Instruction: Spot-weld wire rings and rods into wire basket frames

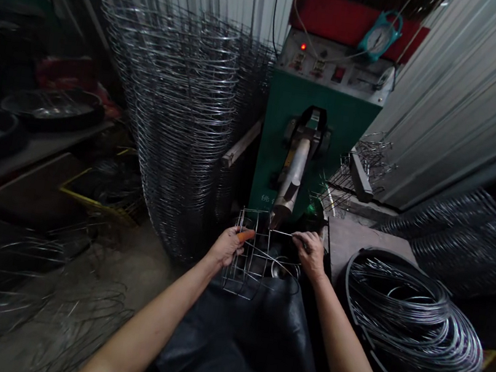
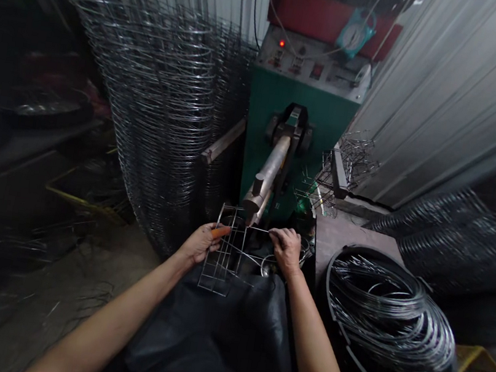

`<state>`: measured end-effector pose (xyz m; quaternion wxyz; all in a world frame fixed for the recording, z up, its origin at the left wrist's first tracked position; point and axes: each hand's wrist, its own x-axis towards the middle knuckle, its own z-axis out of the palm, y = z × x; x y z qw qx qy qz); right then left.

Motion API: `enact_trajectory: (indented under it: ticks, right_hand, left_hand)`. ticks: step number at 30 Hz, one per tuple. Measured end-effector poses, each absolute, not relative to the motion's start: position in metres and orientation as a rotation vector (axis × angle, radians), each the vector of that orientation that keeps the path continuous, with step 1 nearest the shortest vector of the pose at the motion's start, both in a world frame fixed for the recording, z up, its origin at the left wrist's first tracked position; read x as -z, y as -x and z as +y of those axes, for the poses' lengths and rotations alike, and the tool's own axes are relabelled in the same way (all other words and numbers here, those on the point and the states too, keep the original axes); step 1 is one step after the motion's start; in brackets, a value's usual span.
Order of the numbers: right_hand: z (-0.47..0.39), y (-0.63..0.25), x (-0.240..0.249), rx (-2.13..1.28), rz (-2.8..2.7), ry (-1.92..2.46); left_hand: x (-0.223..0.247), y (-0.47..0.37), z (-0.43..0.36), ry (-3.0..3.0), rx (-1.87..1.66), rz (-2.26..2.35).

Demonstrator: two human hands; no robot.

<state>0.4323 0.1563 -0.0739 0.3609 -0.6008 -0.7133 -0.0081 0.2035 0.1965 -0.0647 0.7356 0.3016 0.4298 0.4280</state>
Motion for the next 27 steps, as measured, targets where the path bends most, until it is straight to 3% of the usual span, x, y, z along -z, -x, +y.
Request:
enact_trajectory:
  ticks: [10, 17, 27]
  right_hand:
    - [0.133, -0.414, 0.057, 0.110, -1.747, 1.627]
    - [0.108, -0.351, 0.057, -0.356, -1.775, 1.539]
    - [0.132, -0.417, 0.070, 0.050, -1.745, 1.499]
  left_hand:
    - [0.062, -0.203, 0.199, -0.687, -0.922, 0.960]
    - [0.063, -0.204, 0.196, -0.679, -0.931, 0.938]
    - [0.063, -0.203, 0.198, -0.708, -0.933, 0.967]
